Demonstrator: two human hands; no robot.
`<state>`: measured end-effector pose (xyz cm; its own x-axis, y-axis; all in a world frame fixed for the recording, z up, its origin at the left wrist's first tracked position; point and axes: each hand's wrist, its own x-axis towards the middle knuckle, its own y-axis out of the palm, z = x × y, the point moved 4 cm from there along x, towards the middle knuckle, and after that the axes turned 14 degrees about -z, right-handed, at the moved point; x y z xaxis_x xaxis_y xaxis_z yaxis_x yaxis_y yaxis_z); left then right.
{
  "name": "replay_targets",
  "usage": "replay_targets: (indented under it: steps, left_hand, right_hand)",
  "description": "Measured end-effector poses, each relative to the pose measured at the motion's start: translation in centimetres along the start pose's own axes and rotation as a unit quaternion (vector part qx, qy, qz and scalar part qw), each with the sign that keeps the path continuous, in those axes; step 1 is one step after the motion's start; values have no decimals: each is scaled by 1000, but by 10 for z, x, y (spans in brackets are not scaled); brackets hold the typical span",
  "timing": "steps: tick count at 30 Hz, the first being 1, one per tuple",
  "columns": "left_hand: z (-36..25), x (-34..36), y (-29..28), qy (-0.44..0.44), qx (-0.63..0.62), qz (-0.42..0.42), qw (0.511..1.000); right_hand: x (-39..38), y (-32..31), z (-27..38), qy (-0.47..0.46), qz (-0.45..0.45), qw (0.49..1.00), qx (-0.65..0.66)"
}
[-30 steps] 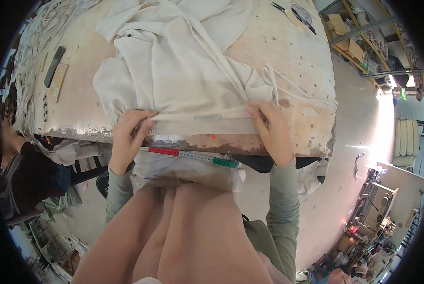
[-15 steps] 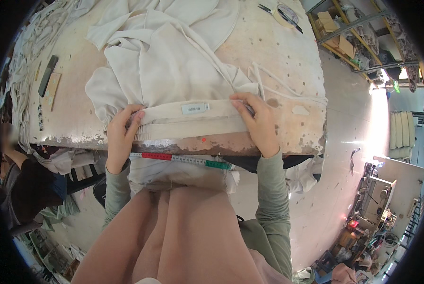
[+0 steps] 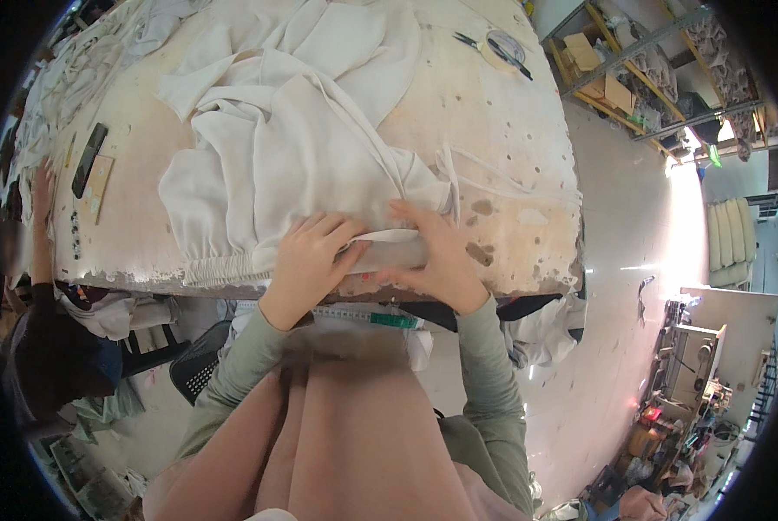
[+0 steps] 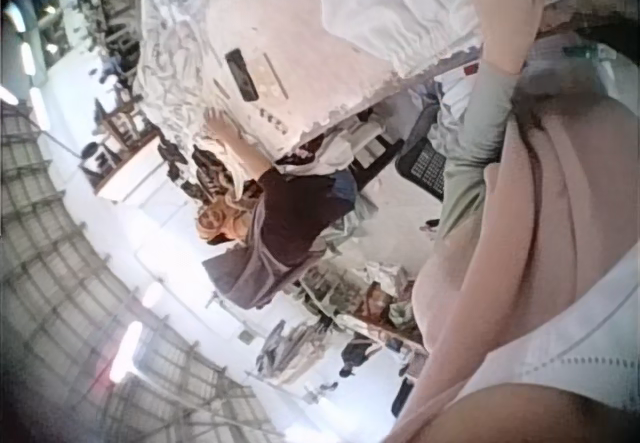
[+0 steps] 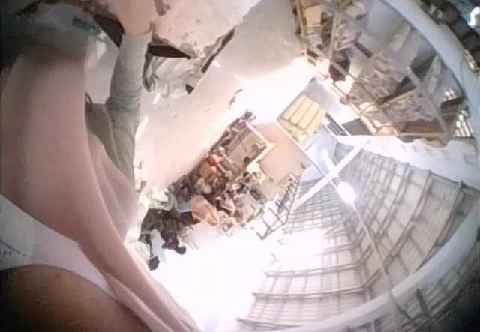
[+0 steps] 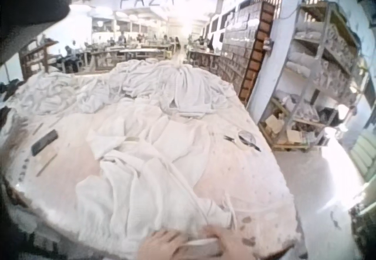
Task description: The person measures a white garment with a tape measure, then uses a small blade to cut threads and fabric edges. They repeatedly unfold, fold, and reposition the garment on a work table while trimming excess material.
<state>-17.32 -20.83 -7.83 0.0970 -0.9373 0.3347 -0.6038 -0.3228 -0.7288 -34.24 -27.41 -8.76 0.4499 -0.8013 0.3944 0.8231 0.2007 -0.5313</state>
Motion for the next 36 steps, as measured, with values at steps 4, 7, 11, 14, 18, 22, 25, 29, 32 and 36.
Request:
replay_targets:
  steps: [4,7,11,14,18,22,25,29,32,36]
  left_hand:
    - [32,-8,-26,-151,-216,-142,954]
    - [67,-28,-69,-298,-399,-327,803]
    - [111,-52,-143,-288,-430,-477,710]
    - [129,-72,-180,-231,-396,-500,734]
    - [143,-90,-202,-196,-136,-565,790]
    - [147,-77,-190,-231,36,-377,896]
    - [142,-64,-164,-240,9,-114,964]
    - [139,-51,-166,-218,139,-171,951]
    - [134,-40,-172,-9,277,-295,914]
    - [170,-31,-165,-179,44,-309,933]
  right_hand:
    - [-6,-13,-2,-7,-51,997,-56]
    - [-8,-36,-12,-2,-60,990,-124]
    - [-13,-85,-25,62,-203,972,-104]
    - [-17,-118,-26,34,-331,933,-137]
    - [-19,-131,-19,50,-375,924,52]
    - [-4,-121,20,4,-169,966,194]
    - [10,-112,47,47,4,999,-25]
    - [28,-91,71,32,72,994,-80]
    - [33,-74,75,72,83,994,-23]
    - [37,-52,79,54,178,983,-16]
